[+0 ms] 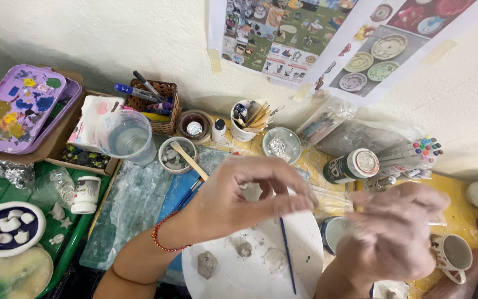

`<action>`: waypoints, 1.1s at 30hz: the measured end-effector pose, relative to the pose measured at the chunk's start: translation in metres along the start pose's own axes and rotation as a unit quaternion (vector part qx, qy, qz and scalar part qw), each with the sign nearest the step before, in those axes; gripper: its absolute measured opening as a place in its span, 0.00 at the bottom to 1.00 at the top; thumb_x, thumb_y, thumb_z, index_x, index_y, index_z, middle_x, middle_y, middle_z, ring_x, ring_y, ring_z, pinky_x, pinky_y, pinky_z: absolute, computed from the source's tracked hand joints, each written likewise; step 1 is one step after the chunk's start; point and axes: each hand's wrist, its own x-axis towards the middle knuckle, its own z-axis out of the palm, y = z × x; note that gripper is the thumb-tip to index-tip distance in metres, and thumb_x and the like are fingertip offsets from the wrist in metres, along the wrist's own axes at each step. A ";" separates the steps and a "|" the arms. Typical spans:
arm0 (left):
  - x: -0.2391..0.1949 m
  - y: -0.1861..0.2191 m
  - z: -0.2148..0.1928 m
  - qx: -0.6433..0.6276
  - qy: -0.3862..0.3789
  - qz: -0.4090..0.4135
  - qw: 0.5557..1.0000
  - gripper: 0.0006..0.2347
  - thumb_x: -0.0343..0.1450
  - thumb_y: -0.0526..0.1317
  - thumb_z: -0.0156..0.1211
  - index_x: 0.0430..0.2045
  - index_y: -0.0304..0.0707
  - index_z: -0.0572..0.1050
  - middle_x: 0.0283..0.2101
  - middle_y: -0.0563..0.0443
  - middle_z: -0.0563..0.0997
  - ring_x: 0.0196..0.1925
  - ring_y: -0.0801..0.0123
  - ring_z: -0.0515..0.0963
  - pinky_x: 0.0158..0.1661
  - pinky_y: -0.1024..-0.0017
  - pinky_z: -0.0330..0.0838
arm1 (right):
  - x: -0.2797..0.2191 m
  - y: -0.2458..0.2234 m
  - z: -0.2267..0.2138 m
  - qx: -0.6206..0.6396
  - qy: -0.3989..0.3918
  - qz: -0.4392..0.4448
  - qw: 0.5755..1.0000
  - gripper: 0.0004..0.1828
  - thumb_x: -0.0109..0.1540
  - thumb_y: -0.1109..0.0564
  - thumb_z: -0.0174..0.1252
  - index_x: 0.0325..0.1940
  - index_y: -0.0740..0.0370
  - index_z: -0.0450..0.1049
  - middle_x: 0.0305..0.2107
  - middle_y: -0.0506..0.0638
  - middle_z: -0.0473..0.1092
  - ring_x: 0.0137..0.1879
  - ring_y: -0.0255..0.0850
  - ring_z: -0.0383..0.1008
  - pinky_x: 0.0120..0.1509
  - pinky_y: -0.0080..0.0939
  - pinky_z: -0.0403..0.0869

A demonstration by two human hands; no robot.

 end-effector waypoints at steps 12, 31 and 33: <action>-0.020 -0.035 -0.008 -0.152 0.046 -0.067 0.985 0.07 0.73 0.29 0.64 0.38 0.28 0.70 0.44 0.43 0.82 0.39 0.75 0.81 0.35 0.75 0.78 | 0.016 -0.015 -0.003 0.129 -0.085 0.197 0.968 0.09 0.62 0.73 0.62 0.44 0.70 0.72 0.44 0.61 0.75 0.51 0.45 0.77 0.61 0.39 0.74; -0.075 -0.131 -0.029 0.313 0.246 -0.079 0.914 0.10 0.74 0.36 0.58 0.47 0.34 0.79 0.48 0.47 0.82 0.43 0.61 0.85 0.43 0.68 0.77 | 0.000 -0.014 -0.014 0.228 -0.123 0.206 0.944 0.05 0.71 0.66 0.57 0.50 0.70 0.70 0.41 0.57 0.73 0.43 0.34 0.74 0.47 0.28 0.74; -0.077 -0.133 -0.028 0.344 0.240 -0.081 0.904 0.10 0.73 0.37 0.61 0.46 0.36 0.81 0.46 0.47 0.83 0.46 0.60 0.83 0.46 0.67 0.76 | 0.001 -0.012 -0.017 0.184 -0.171 0.221 0.942 0.05 0.69 0.68 0.57 0.50 0.71 0.70 0.40 0.58 0.74 0.39 0.31 0.72 0.41 0.25 0.71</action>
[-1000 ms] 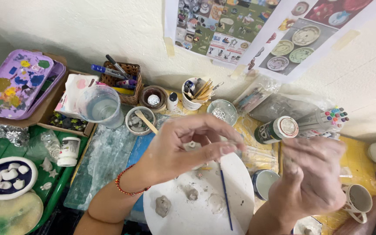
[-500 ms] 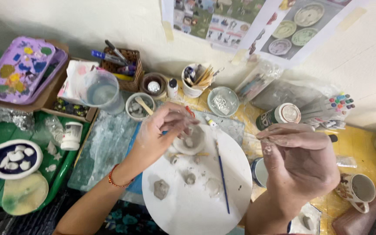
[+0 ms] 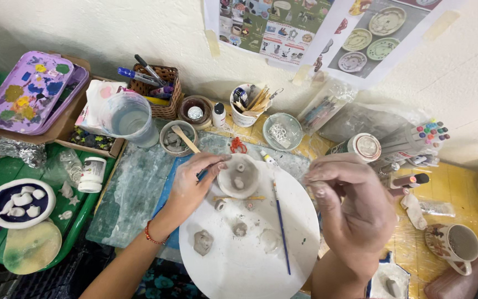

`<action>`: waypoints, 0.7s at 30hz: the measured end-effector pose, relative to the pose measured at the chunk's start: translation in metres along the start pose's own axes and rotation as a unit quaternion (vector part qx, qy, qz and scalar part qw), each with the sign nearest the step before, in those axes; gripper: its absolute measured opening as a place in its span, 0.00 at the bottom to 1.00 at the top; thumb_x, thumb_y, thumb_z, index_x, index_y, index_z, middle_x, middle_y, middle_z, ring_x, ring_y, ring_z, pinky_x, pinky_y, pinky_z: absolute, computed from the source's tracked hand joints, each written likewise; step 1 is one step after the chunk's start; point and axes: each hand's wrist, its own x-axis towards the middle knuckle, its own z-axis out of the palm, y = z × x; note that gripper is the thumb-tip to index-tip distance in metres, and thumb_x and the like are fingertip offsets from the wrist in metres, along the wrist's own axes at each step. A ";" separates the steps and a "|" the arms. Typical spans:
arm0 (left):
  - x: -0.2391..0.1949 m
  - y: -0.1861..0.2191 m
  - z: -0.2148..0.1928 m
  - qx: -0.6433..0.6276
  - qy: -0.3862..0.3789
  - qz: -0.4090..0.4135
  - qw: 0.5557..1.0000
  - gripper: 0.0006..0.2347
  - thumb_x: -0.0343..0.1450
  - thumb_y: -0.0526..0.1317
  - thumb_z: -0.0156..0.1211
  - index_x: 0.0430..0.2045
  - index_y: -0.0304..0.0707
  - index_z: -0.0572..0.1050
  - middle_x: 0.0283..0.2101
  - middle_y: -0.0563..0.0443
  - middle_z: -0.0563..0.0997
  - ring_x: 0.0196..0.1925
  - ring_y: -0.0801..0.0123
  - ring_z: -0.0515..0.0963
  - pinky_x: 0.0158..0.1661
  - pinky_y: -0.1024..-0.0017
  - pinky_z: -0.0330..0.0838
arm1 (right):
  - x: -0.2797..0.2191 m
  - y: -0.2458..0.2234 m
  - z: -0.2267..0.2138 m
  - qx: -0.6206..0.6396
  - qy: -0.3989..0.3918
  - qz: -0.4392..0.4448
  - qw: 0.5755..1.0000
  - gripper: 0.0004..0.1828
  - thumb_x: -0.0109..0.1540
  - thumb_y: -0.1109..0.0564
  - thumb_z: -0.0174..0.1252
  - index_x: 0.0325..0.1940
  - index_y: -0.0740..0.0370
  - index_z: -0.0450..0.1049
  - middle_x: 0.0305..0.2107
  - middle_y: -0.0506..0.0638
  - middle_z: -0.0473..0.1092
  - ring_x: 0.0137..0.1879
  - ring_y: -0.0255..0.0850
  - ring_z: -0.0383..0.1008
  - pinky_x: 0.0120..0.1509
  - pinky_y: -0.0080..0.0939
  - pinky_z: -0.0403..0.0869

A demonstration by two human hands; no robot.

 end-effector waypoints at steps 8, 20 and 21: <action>-0.002 0.026 -0.002 -0.049 -0.035 0.060 0.996 0.23 0.69 0.43 0.66 0.56 0.28 0.72 0.46 0.45 0.72 0.49 0.62 0.73 0.52 0.66 0.68 | 0.002 -0.001 -0.001 0.041 -0.083 0.001 0.996 0.09 0.64 0.71 0.59 0.48 0.69 0.70 0.45 0.58 0.74 0.47 0.35 0.76 0.46 0.28 0.76; 0.032 0.134 -0.011 -0.309 -0.193 0.008 0.931 0.11 0.72 0.42 0.68 0.42 0.35 0.85 0.33 0.59 0.75 0.29 0.83 0.66 0.30 0.80 0.59 | 0.020 -0.018 0.002 -0.174 0.024 -0.188 0.966 0.17 0.55 0.67 0.74 0.43 0.64 0.75 0.36 0.52 0.78 0.45 0.41 0.81 0.45 0.36 0.74; 0.036 0.138 -0.010 -0.313 -0.192 0.016 0.930 0.10 0.72 0.42 0.68 0.40 0.35 0.85 0.33 0.58 0.76 0.29 0.83 0.66 0.28 0.79 0.58 | 0.021 -0.020 0.001 -0.192 0.035 -0.201 0.960 0.17 0.54 0.67 0.74 0.43 0.64 0.75 0.35 0.51 0.78 0.45 0.40 0.81 0.44 0.36 0.73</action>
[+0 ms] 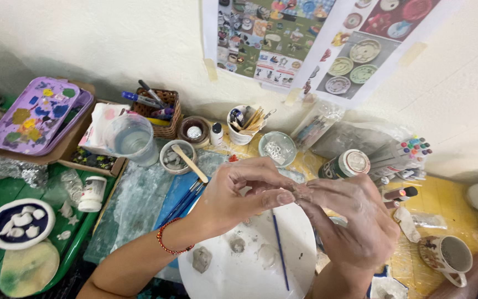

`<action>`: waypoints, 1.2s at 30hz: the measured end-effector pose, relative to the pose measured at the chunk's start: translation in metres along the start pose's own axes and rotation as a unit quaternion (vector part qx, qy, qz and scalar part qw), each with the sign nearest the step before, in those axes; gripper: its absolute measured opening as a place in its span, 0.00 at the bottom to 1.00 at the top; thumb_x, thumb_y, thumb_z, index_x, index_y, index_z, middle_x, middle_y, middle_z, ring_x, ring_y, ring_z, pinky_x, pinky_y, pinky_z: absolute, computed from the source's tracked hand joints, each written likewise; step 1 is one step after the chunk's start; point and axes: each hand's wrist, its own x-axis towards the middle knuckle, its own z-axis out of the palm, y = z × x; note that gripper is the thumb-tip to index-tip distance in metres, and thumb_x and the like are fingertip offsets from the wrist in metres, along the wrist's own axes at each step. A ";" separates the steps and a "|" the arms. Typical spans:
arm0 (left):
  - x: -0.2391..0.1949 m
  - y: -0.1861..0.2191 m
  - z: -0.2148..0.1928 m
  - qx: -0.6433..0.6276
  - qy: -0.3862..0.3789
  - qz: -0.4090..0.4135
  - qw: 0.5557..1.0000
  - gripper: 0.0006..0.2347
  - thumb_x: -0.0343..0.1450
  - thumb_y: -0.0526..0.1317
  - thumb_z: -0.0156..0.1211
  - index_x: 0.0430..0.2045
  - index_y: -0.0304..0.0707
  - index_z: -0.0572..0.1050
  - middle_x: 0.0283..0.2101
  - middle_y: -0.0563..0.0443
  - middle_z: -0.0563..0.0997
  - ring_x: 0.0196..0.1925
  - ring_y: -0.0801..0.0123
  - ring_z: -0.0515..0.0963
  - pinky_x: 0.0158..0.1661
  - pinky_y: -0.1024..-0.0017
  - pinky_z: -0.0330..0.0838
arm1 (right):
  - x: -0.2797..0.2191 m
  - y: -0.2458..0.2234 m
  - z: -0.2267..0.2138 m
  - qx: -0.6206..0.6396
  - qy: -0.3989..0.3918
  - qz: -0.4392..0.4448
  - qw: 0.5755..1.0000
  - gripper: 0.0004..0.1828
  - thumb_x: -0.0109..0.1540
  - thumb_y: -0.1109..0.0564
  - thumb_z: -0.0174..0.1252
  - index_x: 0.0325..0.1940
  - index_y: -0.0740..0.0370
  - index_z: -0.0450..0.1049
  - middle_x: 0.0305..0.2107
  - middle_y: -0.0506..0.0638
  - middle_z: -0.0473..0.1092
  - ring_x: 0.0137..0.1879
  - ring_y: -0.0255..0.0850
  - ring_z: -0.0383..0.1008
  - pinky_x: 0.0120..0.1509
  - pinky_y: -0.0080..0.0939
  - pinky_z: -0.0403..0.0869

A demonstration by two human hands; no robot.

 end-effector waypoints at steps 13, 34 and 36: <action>0.022 -0.001 0.001 0.026 -0.007 -0.007 1.000 0.07 0.68 0.37 0.72 0.37 0.39 0.86 0.31 0.61 0.77 0.26 0.85 0.62 0.25 0.80 0.56 | 0.013 -0.015 -0.010 -0.198 0.002 -0.002 0.980 0.16 0.47 0.58 0.75 0.37 0.59 0.82 0.30 0.45 0.78 0.34 0.42 0.73 0.38 0.41 0.65; 0.024 -0.007 -0.017 0.030 0.004 0.005 1.000 0.07 0.71 0.35 0.67 0.39 0.33 0.84 0.37 0.57 0.80 0.32 0.84 0.70 0.32 0.82 0.64 | 0.000 -0.003 -0.035 -0.271 -0.123 0.148 0.943 0.24 0.54 0.53 0.71 0.54 0.58 0.79 0.56 0.53 0.73 0.46 0.46 0.73 0.51 0.45 0.73; 0.024 -0.006 -0.018 -0.006 -0.001 -0.006 1.000 0.08 0.72 0.35 0.64 0.42 0.33 0.83 0.41 0.56 0.82 0.36 0.84 0.73 0.36 0.82 0.68 | -0.025 -0.002 -0.041 -0.236 -0.103 0.208 0.944 0.17 0.59 0.55 0.69 0.50 0.60 0.78 0.53 0.48 0.74 0.56 0.46 0.78 0.60 0.45 0.75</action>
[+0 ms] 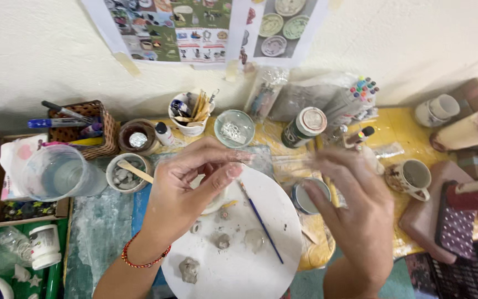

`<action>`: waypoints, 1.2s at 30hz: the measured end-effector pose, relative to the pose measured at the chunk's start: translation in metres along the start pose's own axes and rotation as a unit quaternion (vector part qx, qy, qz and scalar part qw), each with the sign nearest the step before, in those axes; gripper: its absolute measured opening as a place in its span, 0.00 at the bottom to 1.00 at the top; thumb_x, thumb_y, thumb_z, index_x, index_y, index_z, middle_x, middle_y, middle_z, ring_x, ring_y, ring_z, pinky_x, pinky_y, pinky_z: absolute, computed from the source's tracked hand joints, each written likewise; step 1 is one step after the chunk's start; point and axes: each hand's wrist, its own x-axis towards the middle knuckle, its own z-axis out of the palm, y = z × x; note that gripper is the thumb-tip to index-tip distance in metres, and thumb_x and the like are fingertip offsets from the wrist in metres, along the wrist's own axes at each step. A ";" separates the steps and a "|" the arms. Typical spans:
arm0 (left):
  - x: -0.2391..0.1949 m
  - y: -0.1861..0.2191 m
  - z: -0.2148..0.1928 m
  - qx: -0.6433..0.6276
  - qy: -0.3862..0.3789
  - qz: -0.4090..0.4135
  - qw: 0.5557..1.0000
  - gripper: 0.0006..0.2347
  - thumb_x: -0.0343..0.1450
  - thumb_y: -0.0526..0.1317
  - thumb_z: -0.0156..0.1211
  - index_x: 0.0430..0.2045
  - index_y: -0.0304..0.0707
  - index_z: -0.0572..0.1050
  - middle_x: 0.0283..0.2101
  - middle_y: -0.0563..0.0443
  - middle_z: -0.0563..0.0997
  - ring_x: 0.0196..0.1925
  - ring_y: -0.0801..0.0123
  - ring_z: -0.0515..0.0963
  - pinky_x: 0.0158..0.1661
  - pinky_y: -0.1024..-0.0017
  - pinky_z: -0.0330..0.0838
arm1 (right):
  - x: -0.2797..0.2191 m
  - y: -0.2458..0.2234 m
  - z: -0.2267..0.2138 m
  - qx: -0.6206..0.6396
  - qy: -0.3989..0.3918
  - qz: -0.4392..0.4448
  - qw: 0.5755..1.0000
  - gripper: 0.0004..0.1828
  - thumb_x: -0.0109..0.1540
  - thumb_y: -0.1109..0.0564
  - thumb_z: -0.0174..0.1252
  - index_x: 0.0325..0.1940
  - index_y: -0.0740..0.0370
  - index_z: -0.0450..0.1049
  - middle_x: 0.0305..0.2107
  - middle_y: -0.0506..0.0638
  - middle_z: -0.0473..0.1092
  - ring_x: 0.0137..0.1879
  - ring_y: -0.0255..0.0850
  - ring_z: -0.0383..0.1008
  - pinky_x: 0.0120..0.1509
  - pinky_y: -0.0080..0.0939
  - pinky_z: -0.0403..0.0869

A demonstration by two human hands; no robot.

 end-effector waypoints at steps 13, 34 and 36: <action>-0.005 0.001 0.008 0.078 0.021 0.038 0.996 0.06 0.71 0.36 0.67 0.36 0.33 0.85 0.34 0.56 0.80 0.31 0.81 0.71 0.31 0.80 0.65 | -0.112 0.011 0.072 -0.005 -0.193 0.165 0.967 0.11 0.57 0.54 0.64 0.38 0.61 0.72 0.43 0.53 0.69 0.52 0.52 0.71 0.54 0.50 0.69; -0.005 -0.015 0.007 -0.120 -0.109 -0.048 0.986 0.22 0.78 0.47 0.54 0.56 0.23 0.78 0.39 0.48 0.75 0.36 0.75 0.68 0.36 0.76 0.65 | -0.157 0.073 0.009 0.142 0.088 0.398 0.902 0.09 0.60 0.64 0.64 0.44 0.67 0.79 0.33 0.50 0.80 0.33 0.30 0.76 0.35 0.31 0.72; -0.006 -0.015 0.008 -0.132 -0.121 -0.069 0.981 0.22 0.78 0.47 0.53 0.55 0.22 0.77 0.38 0.48 0.75 0.34 0.75 0.67 0.32 0.76 0.62 | -0.160 0.078 0.009 0.197 0.108 0.455 0.861 0.09 0.59 0.65 0.65 0.44 0.66 0.81 0.33 0.50 0.80 0.28 0.31 0.73 0.32 0.32 0.70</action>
